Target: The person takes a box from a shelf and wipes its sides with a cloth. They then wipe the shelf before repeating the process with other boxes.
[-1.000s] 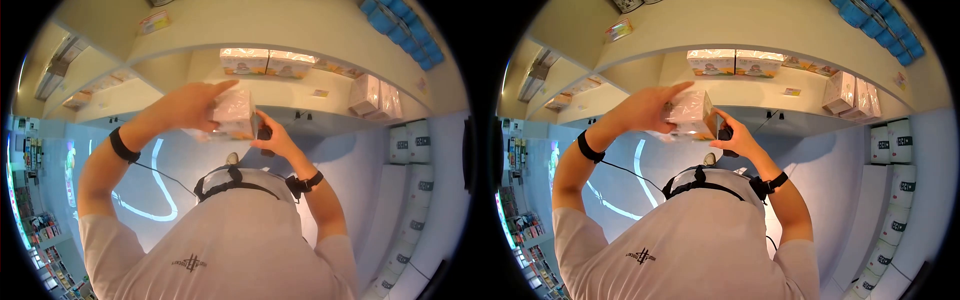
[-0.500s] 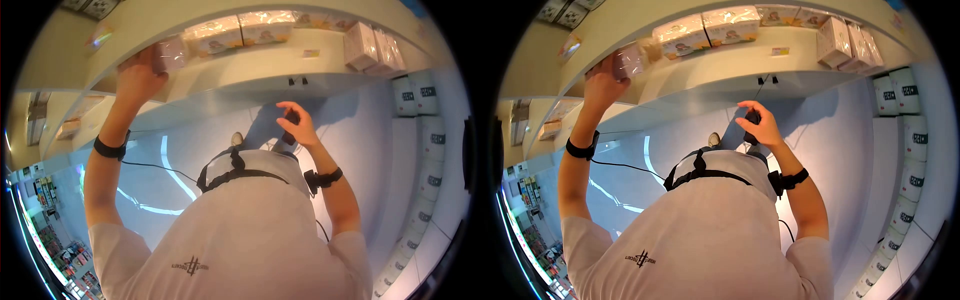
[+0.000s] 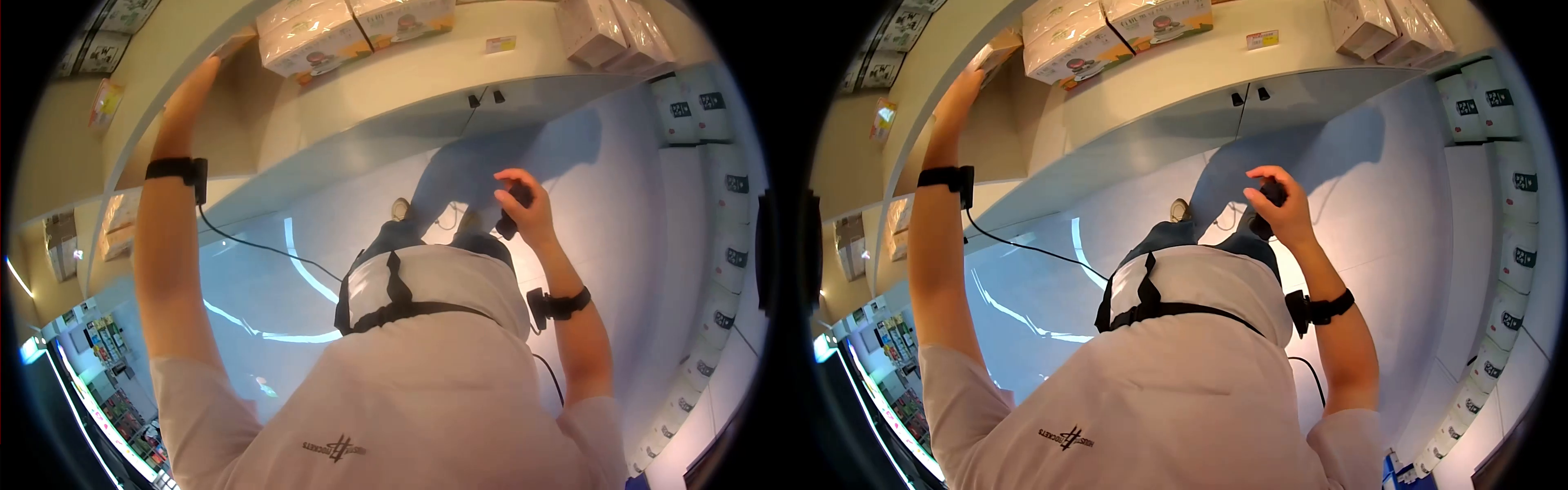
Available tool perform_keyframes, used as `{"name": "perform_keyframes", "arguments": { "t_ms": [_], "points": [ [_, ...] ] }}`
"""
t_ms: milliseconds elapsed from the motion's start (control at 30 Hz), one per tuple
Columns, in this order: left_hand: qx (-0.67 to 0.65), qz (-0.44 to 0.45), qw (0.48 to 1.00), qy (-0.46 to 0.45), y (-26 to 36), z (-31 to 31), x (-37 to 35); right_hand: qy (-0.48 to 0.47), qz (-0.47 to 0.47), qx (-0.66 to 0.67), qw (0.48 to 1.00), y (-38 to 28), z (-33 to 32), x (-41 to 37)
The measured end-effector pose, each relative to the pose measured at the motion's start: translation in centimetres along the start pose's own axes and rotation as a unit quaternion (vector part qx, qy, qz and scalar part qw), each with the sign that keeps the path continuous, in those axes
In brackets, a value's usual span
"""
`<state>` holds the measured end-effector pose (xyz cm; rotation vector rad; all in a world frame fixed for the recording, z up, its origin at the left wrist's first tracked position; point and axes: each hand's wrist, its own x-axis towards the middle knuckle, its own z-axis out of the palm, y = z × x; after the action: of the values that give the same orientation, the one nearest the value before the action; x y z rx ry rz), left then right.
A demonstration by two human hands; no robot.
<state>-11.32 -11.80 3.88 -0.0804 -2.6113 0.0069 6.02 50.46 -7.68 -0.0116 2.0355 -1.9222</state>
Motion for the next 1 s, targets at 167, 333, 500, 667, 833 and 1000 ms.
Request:
{"name": "perform_keyframes", "arguments": {
  "t_ms": [167, 333, 500, 667, 833, 1000],
  "points": [
    [0.140, -0.157, 0.969, -0.126, 1.0, 2.5, 6.9, 0.059, 0.028, -0.011, 0.998, 1.5, 0.2, -2.5],
    [0.243, -0.091, 0.913, -0.314, 6.4, 2.2, 6.8, 0.123, 0.078, 0.040, 0.989, 2.0, 1.4, -5.4],
    [0.239, -0.057, 0.900, -0.359, -0.2, 9.0, 8.7, 0.176, 0.064, 0.029, 0.982, 3.1, 2.8, -7.4],
    [0.125, -0.108, 0.949, -0.268, -1.5, 11.1, 9.7, 0.209, 0.069, 0.015, 0.975, 3.8, 4.2, -8.1],
    [0.180, -0.162, 0.943, -0.230, 2.5, 8.0, 8.4, 0.224, 0.057, 0.024, 0.973, 3.7, 4.9, -8.2],
    [0.101, -0.105, 0.966, -0.216, -1.8, 11.4, 7.5, 0.242, 0.039, 0.015, 0.969, 3.1, 4.8, -7.9]
  ]
}}
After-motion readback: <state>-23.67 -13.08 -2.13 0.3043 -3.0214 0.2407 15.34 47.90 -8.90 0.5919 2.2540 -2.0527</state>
